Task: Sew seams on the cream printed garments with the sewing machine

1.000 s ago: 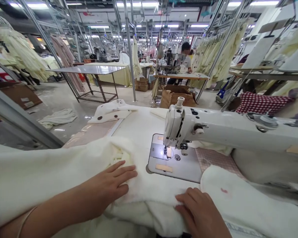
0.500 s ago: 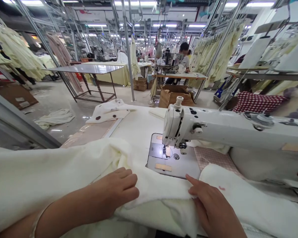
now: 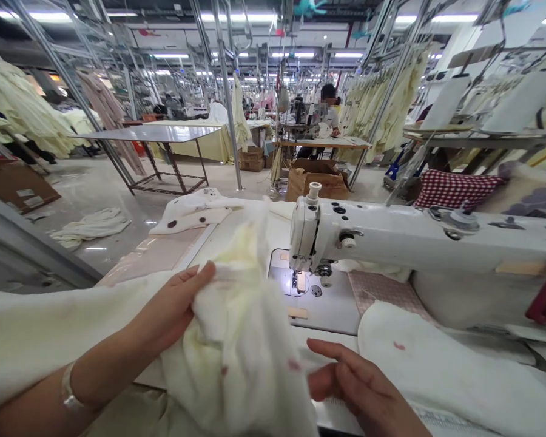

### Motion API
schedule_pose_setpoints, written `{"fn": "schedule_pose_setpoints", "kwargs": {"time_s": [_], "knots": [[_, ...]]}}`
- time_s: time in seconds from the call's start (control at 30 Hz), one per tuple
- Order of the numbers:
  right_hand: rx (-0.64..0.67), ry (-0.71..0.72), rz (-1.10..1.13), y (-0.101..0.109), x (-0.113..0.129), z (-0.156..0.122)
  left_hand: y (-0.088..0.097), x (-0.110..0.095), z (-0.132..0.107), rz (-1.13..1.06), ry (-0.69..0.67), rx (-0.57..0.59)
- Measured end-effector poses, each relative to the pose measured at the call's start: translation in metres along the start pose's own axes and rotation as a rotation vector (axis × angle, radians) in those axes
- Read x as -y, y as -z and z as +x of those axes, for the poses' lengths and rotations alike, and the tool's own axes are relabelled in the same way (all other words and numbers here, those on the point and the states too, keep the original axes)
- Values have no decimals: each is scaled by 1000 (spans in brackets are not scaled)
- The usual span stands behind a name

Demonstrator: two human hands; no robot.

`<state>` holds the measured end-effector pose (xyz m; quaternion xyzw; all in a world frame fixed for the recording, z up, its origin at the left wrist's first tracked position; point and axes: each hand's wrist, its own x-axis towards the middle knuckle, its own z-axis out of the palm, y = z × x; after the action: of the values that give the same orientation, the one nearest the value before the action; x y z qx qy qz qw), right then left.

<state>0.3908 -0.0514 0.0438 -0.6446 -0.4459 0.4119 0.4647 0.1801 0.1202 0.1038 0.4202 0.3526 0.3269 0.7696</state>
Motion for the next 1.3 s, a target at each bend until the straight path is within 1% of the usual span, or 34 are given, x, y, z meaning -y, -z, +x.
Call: {"fn": "schedule_pose_setpoints", "kwargs": {"time_s": [0.07,0.1,0.2,0.27,0.33,0.4,0.43,0.47,0.53,0.6,0.63,0.7,0.73,0.77,0.8,0.83,0.87,0.9,0.97,1.0,1.03,1.07,1.1,1.17,1.2,1.27,1.3], "knots": [[106,-80,163,-2,-1,6,3,0,-3,23,8,49],[119,-102,203,-3,-1,9,4,0,-6,52,11,67],[75,-139,284,-9,1,22,2,-4,-17,168,-23,100],[90,-161,394,-17,5,30,-2,-11,-26,255,-58,160],[179,-149,444,-24,11,36,-8,-21,-35,319,-74,246],[271,-117,400,-30,16,41,-13,-30,-43,346,-88,309],[282,-103,379,-31,17,42,-14,-34,-47,340,-99,312],[264,-91,373,-32,18,43,-14,-37,-49,325,-112,297],[188,-58,408,-33,16,42,-10,-40,-50,262,-128,240],[158,-25,502,-34,13,38,-4,-41,-47,188,-120,169],[181,-19,572,-36,11,36,-1,-41,-44,155,-116,138],[192,-59,715,-40,7,34,2,-40,-39,95,-108,93],[153,-91,748,-43,6,35,2,-40,-37,72,-101,90],[95,-117,715,-45,6,36,1,-38,-36,56,-88,100],[38,-127,623,-47,7,39,0,-37,-36,50,-68,114],[10,-124,509,-48,10,42,-2,-36,-37,52,-48,129],[22,-109,399,-49,13,46,-3,-35,-38,59,-33,139],[70,-91,310,-49,18,48,-4,-35,-40,71,-22,145],[186,-63,226,-48,27,52,-4,-37,-42,95,-23,132],[205,-22,204,-46,31,52,-3,-39,-42,99,-32,113],[196,38,157,-44,33,52,0,-42,-41,94,-48,82],[154,110,89,-42,33,51,3,-44,-38,79,-74,39],[86,182,-4,-39,32,50,6,-47,-36,61,-110,-12],[-93,306,-250,-31,26,47,14,-49,-29,40,-182,-104],[-172,344,-371,-28,22,45,17,-50,-25,44,-203,-136],[-275,405,-534,-21,16,40,21,-47,-20,78,-196,-150],[-268,426,-545,-19,14,37,23,-45,-18,95,-178,-138]]}}
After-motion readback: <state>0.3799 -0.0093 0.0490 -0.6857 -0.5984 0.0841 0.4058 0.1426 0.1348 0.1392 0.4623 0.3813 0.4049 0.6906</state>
